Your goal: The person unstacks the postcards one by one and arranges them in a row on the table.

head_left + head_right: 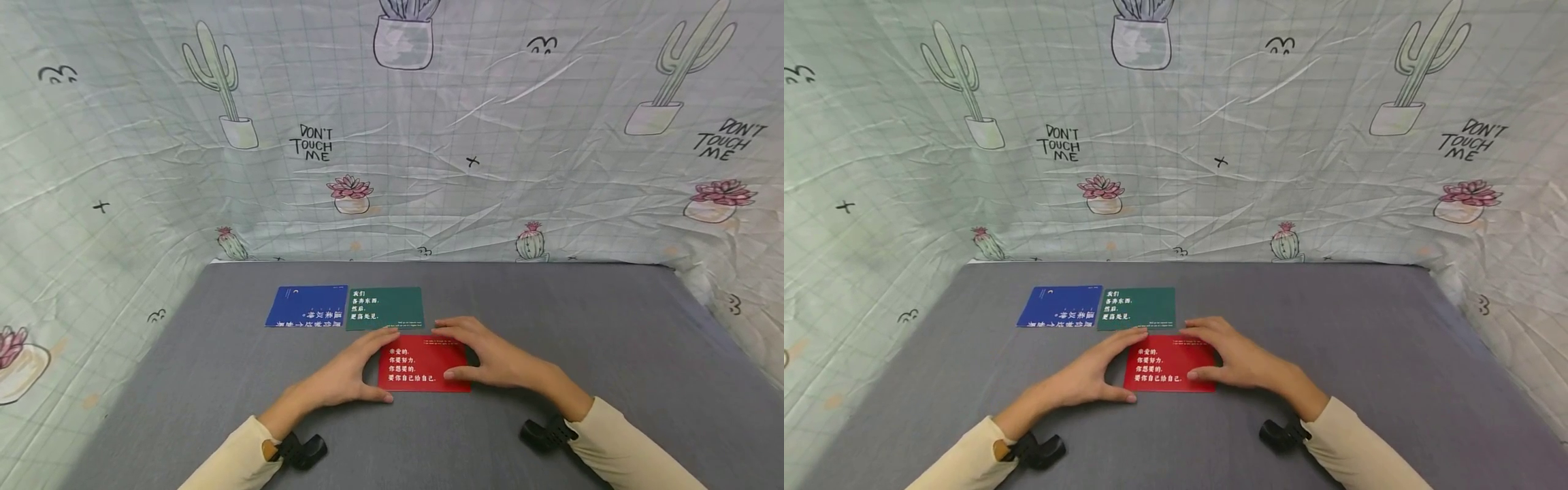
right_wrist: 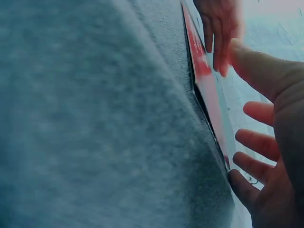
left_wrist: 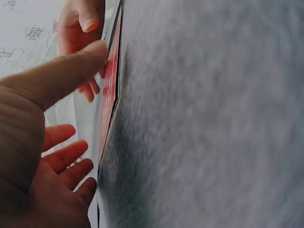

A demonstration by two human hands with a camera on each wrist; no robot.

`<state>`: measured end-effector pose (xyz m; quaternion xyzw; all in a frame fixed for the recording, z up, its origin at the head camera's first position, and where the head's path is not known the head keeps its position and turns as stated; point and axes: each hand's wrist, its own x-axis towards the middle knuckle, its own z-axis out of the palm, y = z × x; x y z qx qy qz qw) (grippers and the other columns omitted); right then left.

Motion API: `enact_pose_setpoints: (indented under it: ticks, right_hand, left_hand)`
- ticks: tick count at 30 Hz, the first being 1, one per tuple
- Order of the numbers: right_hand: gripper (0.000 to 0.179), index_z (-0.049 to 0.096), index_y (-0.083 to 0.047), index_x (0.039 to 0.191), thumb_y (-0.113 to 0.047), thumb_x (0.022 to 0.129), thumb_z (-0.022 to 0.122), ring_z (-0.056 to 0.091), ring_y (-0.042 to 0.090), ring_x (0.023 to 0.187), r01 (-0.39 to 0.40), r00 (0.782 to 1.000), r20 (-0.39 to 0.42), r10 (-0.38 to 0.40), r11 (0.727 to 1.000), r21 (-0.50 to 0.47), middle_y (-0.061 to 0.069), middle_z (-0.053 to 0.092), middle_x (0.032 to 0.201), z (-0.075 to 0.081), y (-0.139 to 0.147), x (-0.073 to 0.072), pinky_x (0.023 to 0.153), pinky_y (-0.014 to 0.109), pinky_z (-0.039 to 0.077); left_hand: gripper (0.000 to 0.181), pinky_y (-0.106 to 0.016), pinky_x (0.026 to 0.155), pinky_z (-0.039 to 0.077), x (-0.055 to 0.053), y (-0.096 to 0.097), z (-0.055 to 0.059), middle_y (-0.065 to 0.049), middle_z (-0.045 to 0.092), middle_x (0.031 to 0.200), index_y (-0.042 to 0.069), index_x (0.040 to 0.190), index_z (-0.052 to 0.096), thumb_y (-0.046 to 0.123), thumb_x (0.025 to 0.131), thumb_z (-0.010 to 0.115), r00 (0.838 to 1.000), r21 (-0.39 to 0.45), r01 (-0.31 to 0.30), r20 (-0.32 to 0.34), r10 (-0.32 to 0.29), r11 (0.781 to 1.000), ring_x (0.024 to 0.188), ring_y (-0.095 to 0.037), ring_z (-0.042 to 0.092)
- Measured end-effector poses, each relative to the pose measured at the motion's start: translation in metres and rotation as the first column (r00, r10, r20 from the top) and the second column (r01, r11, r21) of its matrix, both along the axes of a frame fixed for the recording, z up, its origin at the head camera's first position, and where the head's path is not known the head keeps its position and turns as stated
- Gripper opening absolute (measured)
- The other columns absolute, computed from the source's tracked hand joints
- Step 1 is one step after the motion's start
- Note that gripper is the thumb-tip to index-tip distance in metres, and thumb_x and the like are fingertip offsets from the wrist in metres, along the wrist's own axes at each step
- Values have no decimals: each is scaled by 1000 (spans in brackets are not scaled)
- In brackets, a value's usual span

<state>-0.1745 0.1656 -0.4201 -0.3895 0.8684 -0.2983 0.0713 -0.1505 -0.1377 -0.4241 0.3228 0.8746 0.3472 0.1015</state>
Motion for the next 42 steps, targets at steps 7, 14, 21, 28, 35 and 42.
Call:
enact_pose_setpoints:
  ticks: [7,14,21,28,35,42]
  right_hand:
    - [78,43,-20,144,-53,80,70,31,19,131,-6,1000,18,6,1000,3,3,36,147,-3,2,6,96,43,46]
    - [83,42,-23,145,-53,75,75,27,16,132,-9,999,42,8,1000,12,1,33,148,-5,2,9,93,39,48]
    - [86,41,-22,145,-53,73,77,26,16,132,-18,999,31,18,1000,22,1,33,148,-9,2,11,94,37,47]
    - [87,41,-18,145,-53,73,77,28,21,132,-31,999,-7,31,999,22,5,33,148,-10,2,12,93,38,48]
    - [81,41,-17,145,-45,78,76,30,20,130,-39,999,-24,38,999,-8,5,36,145,-12,3,10,93,36,48]
    - [80,42,-17,144,-44,77,77,31,17,126,-34,999,-37,33,999,-13,-1,38,140,-12,3,8,91,35,49]
  left_hand:
    - [92,-48,107,32,0,0,-3,-4,29,153,13,147,36,28,70,85,999,0,18,-29,-18,1000,137,-20,28]
    - [91,-48,106,33,-2,-1,-7,-4,30,152,13,147,37,28,71,84,999,-4,17,-42,-17,1000,136,-19,27]
    - [90,-47,104,36,-4,-1,-8,-5,30,151,13,147,38,27,71,84,999,-3,19,-39,-19,1000,135,-18,28]
    - [90,-47,105,35,-4,0,-7,-3,31,151,14,147,38,27,71,84,999,-8,9,-33,-10,1000,135,-18,27]
    - [90,-47,106,33,-4,1,-9,-4,33,150,15,147,37,29,71,84,999,-20,-17,-35,16,1000,136,-18,29]
    - [88,-45,106,34,-6,2,-11,-1,37,147,14,146,39,28,71,84,997,-11,-10,-76,9,1000,133,-16,32]
